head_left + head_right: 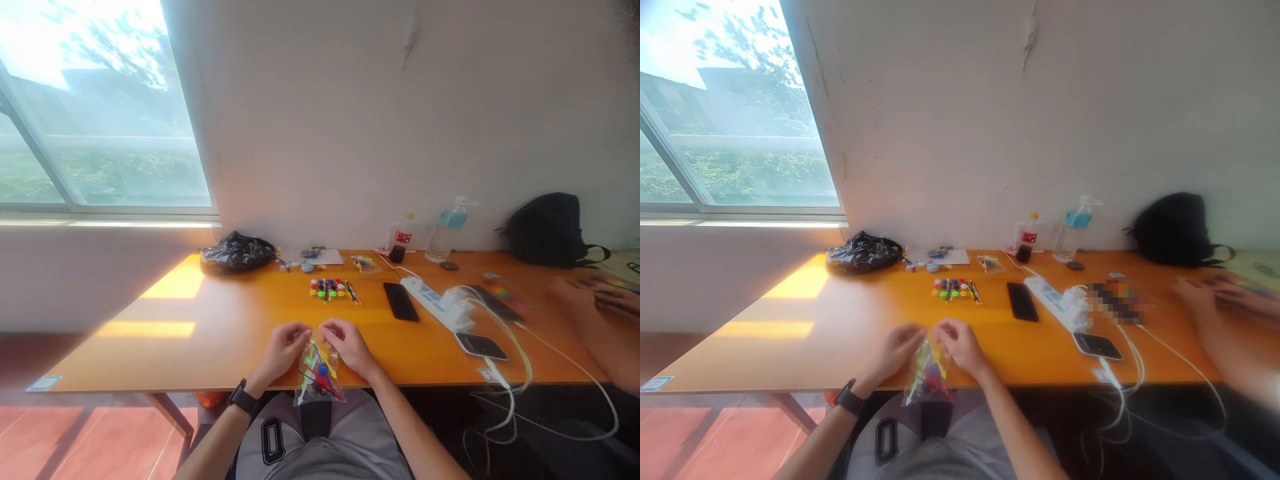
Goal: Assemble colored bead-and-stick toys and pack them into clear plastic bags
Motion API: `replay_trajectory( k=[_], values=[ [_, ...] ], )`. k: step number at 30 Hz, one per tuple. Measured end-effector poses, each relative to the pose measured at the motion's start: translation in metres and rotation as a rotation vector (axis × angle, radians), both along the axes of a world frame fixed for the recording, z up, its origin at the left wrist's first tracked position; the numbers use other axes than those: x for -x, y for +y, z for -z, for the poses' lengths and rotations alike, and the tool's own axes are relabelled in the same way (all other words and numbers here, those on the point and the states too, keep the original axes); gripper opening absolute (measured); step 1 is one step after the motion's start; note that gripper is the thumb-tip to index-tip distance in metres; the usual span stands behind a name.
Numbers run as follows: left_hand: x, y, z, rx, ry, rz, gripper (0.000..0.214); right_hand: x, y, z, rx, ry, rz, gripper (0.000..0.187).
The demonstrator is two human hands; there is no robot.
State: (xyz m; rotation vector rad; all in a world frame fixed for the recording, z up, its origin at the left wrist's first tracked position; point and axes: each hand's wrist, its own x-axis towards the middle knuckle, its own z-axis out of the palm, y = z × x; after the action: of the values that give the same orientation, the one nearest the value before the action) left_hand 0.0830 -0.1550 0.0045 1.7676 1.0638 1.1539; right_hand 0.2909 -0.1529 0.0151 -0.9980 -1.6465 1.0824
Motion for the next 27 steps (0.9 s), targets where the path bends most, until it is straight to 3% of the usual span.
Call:
replay_trajectory(
  k=[4,9,17,22,27],
  values=[
    [0.001,-0.002,-0.004,0.0,-0.017,0.007,0.033,-0.003,0.002,0.002,0.05,0.05,0.003,0.027],
    [0.001,-0.002,-0.005,0.012,-0.058,-0.011,0.023,-0.002,0.003,0.004,-0.033,0.063,0.09,0.022],
    [0.004,-0.004,-0.013,-0.016,-0.163,-0.027,0.021,-0.001,0.003,0.005,-0.126,0.12,0.11,0.013],
    [0.005,-0.011,-0.022,0.037,-0.156,-0.056,0.027,0.0,0.0,-0.001,-0.276,0.111,0.106,0.012],
    [0.003,-0.011,-0.02,0.023,-0.155,-0.03,0.031,-0.006,-0.006,-0.015,-0.279,0.0,0.06,0.009]
  ],
)
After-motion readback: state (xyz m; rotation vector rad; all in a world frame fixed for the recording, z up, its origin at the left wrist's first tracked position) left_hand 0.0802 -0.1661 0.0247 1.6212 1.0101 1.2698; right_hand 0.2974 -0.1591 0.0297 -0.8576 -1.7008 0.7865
